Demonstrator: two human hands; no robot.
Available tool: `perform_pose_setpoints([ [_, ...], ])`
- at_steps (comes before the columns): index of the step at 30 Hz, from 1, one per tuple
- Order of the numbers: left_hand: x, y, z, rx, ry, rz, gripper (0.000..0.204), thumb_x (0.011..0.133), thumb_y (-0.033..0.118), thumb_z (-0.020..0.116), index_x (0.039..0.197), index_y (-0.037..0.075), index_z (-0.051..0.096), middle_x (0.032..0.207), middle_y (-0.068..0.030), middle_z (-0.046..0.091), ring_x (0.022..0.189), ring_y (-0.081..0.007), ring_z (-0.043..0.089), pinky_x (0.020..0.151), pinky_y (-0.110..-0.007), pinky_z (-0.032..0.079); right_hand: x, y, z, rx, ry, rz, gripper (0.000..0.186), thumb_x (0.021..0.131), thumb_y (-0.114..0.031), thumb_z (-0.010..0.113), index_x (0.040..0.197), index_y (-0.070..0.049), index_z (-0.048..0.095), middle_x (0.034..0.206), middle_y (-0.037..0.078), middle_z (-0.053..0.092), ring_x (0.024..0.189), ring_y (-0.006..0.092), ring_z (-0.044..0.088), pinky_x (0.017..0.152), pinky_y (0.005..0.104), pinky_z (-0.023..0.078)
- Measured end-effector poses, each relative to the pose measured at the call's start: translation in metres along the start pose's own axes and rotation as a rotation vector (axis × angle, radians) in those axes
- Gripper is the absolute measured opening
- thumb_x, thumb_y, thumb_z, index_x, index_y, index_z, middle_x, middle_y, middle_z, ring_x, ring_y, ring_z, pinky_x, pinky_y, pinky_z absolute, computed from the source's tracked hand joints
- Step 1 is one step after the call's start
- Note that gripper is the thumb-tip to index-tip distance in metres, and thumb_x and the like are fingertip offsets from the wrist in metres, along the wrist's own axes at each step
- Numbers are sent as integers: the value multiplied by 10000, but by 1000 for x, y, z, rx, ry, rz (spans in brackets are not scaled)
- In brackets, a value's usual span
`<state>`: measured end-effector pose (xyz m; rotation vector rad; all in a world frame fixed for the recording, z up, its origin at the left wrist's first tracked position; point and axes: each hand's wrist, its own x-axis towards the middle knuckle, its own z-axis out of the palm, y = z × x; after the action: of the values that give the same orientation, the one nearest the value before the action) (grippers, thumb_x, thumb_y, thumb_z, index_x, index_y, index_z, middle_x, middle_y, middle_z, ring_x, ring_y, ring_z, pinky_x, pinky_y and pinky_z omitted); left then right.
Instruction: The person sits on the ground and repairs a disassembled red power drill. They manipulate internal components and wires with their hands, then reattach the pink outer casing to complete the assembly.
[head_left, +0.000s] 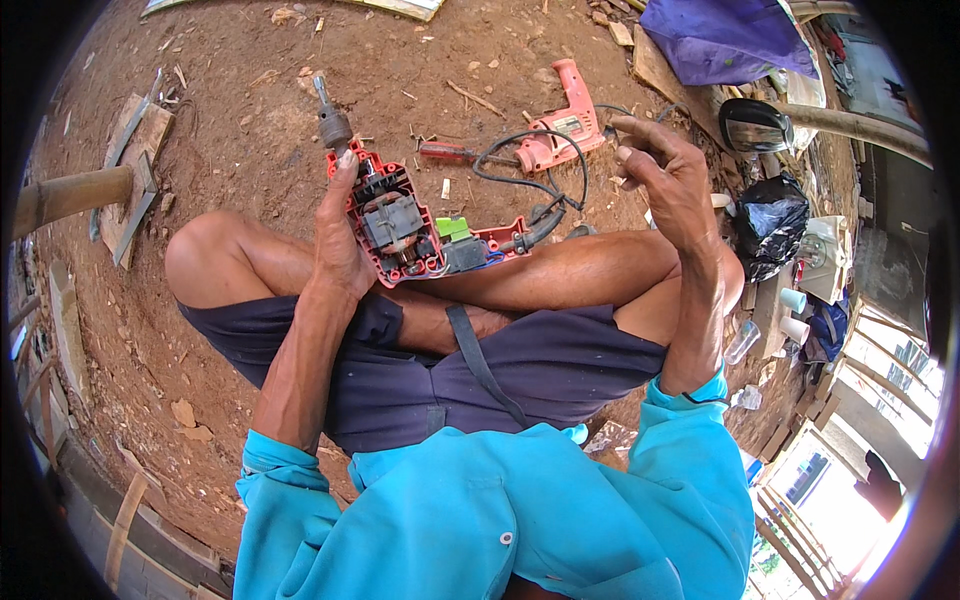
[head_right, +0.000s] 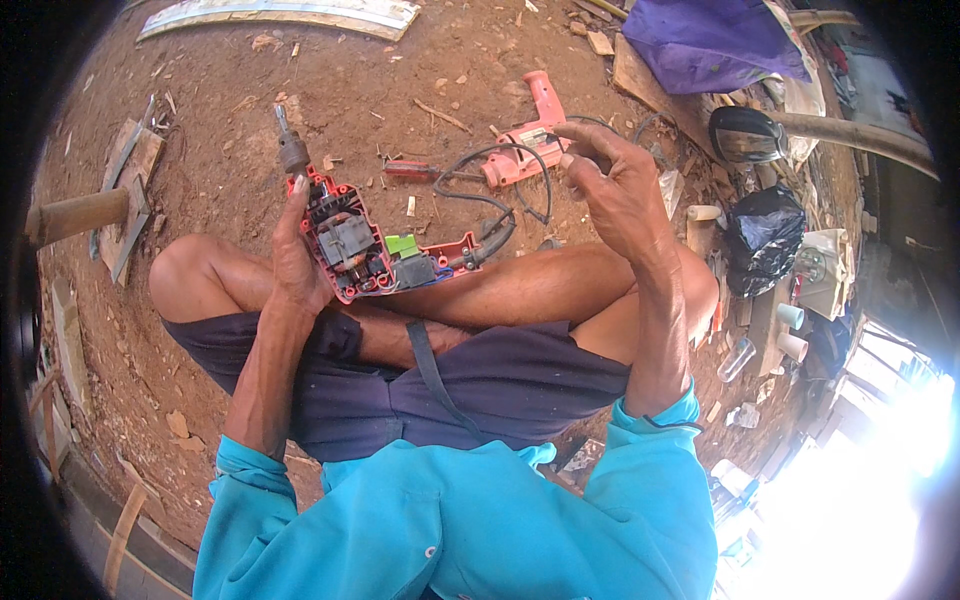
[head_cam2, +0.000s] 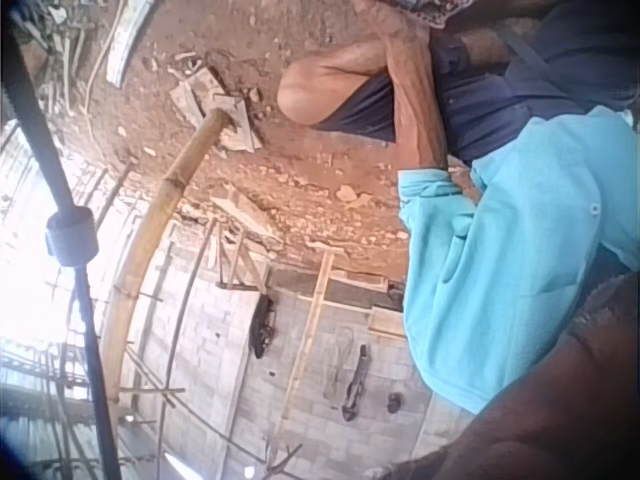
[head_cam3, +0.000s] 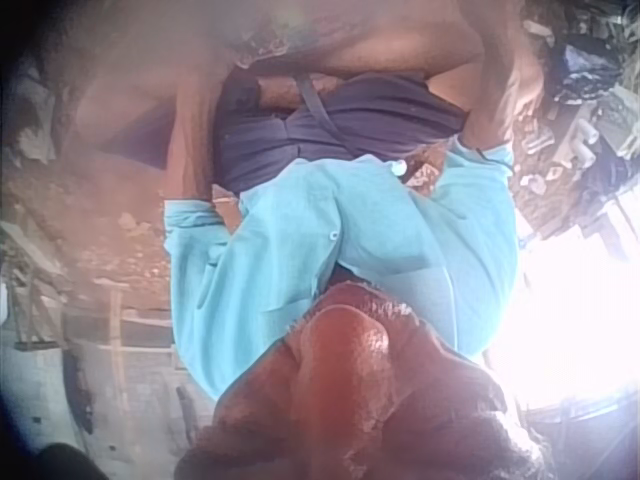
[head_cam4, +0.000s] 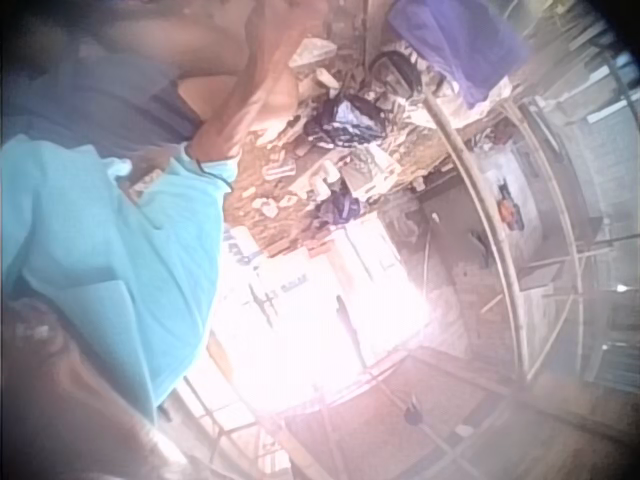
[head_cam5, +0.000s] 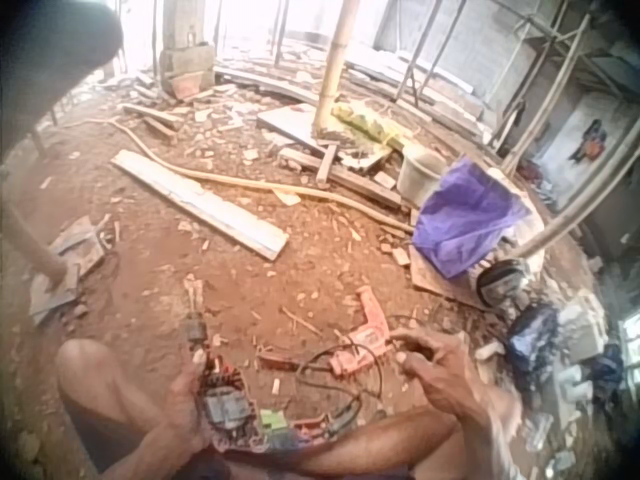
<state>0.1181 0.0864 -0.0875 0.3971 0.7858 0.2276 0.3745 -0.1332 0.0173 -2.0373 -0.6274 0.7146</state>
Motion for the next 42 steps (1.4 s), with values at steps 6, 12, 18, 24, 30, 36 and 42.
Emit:
perform_pose_setpoints([
  [6,1,-2,1,12,34,27,479,1006,567,608,1128,107,664,930,-84,721,804,-223,734,720,-412,645,0,1,0,-42,-3,-3,350,962,-66,633,1299,-1,701,845,-19,622,741,69,549,676,249,475],
  [12,3,-3,-5,31,38,12,533,989,590,619,1120,76,675,930,-98,722,794,-231,731,704,-405,638,-1,-3,1,-1,6,20,340,989,-75,625,1317,-22,697,837,-11,634,743,67,564,674,250,487],
  [18,2,-2,-1,42,43,22,534,975,594,642,1098,77,681,912,-91,728,775,-222,729,692,-390,639,0,0,0,1,-5,11,339,994,-76,617,1320,-39,701,832,-13,635,736,67,561,676,245,489],
  [24,7,-3,-10,44,9,20,579,978,606,618,1128,50,679,916,-97,726,783,-221,726,691,-370,631,1,2,-2,29,-6,24,353,977,-65,607,1313,-62,717,830,-15,631,727,68,557,671,244,485],
  [30,6,-3,-8,48,12,10,574,991,599,591,1125,48,679,934,-106,735,785,-223,728,705,-374,632,1,2,-2,-6,6,0,352,953,-67,604,1280,-39,730,870,10,662,743,80,583,679,256,503],
  [36,5,-3,-2,9,56,51,515,986,581,626,1070,77,685,886,-86,722,741,-219,719,683,-387,635,1,2,-2,-7,12,-24,350,944,-61,612,1273,-15,723,942,31,691,766,90,600,691,259,508],
  [42,7,-2,-13,-18,-79,49,556,1016,582,567,1094,42,677,906,-118,729,770,-238,728,731,-396,636,0,2,-2,1,22,-27,335,945,-63,622,1260,-12,725,943,28,686,763,90,598,686,262,502],
])
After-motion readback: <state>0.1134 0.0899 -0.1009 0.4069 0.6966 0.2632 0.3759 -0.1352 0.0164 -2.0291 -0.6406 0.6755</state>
